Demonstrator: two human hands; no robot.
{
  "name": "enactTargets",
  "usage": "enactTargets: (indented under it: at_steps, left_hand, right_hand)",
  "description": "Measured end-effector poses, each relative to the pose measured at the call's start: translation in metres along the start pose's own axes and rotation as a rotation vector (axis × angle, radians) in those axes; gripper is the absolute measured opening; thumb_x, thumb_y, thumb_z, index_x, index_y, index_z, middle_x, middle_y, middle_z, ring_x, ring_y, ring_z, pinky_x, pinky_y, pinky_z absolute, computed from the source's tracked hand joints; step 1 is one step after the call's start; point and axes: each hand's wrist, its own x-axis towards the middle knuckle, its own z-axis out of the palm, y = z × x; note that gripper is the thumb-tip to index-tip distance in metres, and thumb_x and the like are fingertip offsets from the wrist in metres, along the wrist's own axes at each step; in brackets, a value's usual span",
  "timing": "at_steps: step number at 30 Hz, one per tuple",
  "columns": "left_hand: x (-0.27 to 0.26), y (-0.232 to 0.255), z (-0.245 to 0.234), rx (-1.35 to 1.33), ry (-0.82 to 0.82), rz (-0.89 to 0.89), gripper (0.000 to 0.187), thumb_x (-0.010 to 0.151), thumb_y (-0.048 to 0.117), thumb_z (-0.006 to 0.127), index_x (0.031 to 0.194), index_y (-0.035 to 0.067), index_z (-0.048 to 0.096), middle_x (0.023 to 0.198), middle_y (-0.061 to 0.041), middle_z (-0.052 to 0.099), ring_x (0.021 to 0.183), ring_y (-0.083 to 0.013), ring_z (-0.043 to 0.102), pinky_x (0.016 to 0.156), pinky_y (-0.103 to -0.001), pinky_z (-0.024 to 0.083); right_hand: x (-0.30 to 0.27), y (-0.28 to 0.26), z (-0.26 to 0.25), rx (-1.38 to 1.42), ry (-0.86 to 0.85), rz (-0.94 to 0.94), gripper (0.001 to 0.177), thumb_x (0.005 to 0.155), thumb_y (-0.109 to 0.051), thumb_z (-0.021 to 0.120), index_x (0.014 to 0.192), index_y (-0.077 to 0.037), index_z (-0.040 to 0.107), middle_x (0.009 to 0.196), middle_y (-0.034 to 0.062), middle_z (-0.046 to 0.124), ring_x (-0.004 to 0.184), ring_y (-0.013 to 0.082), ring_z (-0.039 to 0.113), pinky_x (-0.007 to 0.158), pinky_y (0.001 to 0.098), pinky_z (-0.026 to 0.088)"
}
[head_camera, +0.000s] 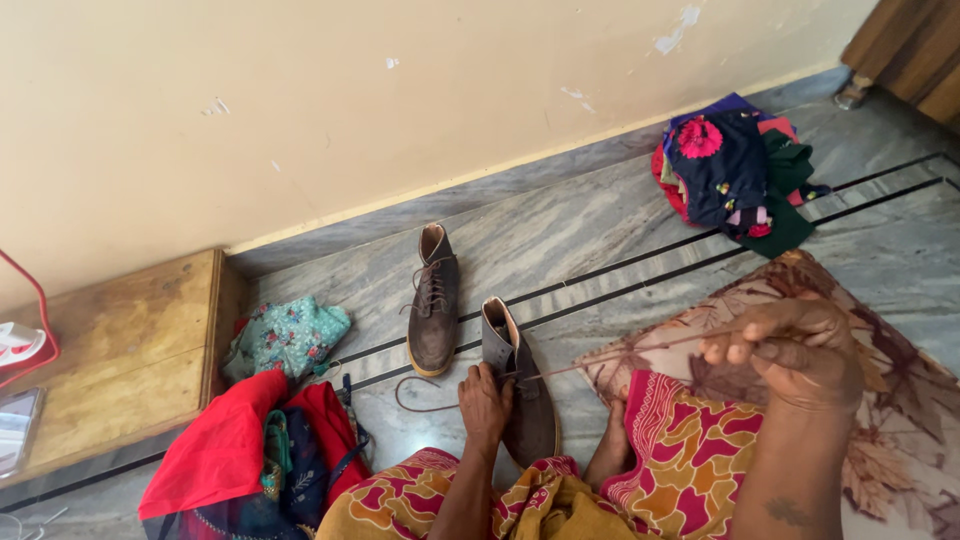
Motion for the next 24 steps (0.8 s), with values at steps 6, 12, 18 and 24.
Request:
enactTargets:
  at_steps: [6, 12, 18, 24]
  left_hand:
    - [0.002, 0.003, -0.003, 0.003, 0.025, -0.020, 0.039, 0.077, 0.021, 0.079, 0.102, 0.000, 0.057, 0.095, -0.020, 0.062, 0.086, -0.0415, 0.062, 0.080, -0.051, 0.049]
    - [-0.002, -0.002, -0.007, -0.267, 0.077, -0.232, 0.021, 0.079, 0.017, 0.075, 0.089, -0.001, 0.068, 0.090, -0.022, 0.071, 0.080, -0.0415, 0.068, 0.073, -0.049, 0.053]
    - [-0.002, -0.018, -0.001, -0.373, -0.019, -0.486, 0.021, 0.084, 0.022, 0.077, 0.092, 0.002, 0.078, 0.080, -0.017, 0.076, 0.078, -0.0330, 0.074, 0.075, -0.041, 0.055]
    - [-0.006, -0.037, 0.006, -0.448, -0.109, -0.507, 0.019, 0.084, 0.020, 0.076, 0.093, 0.003, 0.080, 0.078, -0.014, 0.077, 0.072, -0.0244, 0.074, 0.072, -0.037, 0.055]
  right_hand:
    - [0.006, -0.005, 0.020, -0.111, 0.092, -0.086, 0.014, 0.101, -0.004, 0.073, 0.108, 0.007, 0.078, 0.090, 0.0172, 0.074, 0.087, 0.0286, 0.072, 0.082, 0.0420, 0.059]
    - [0.034, 0.021, 0.021, -0.173, 0.256, 0.113, 0.014, 0.095, -0.012, 0.071, 0.105, -0.003, 0.072, 0.107, 0.0125, 0.072, 0.092, 0.0223, 0.071, 0.066, 0.0296, 0.059]
    - [0.030, 0.195, 0.017, -0.601, 0.270, 0.912, 0.014, 0.087, -0.021, 0.072, 0.097, -0.012, 0.076, 0.078, 0.0058, 0.072, 0.061, 0.0105, 0.064, 0.051, 0.0211, 0.056]
    - [-0.038, 0.345, 0.024, -1.052, 0.011, 0.659, 0.010, 0.079, -0.016, 0.078, 0.080, -0.006, 0.077, 0.078, 0.0125, 0.077, 0.073, 0.0248, 0.076, 0.068, 0.0386, 0.058]
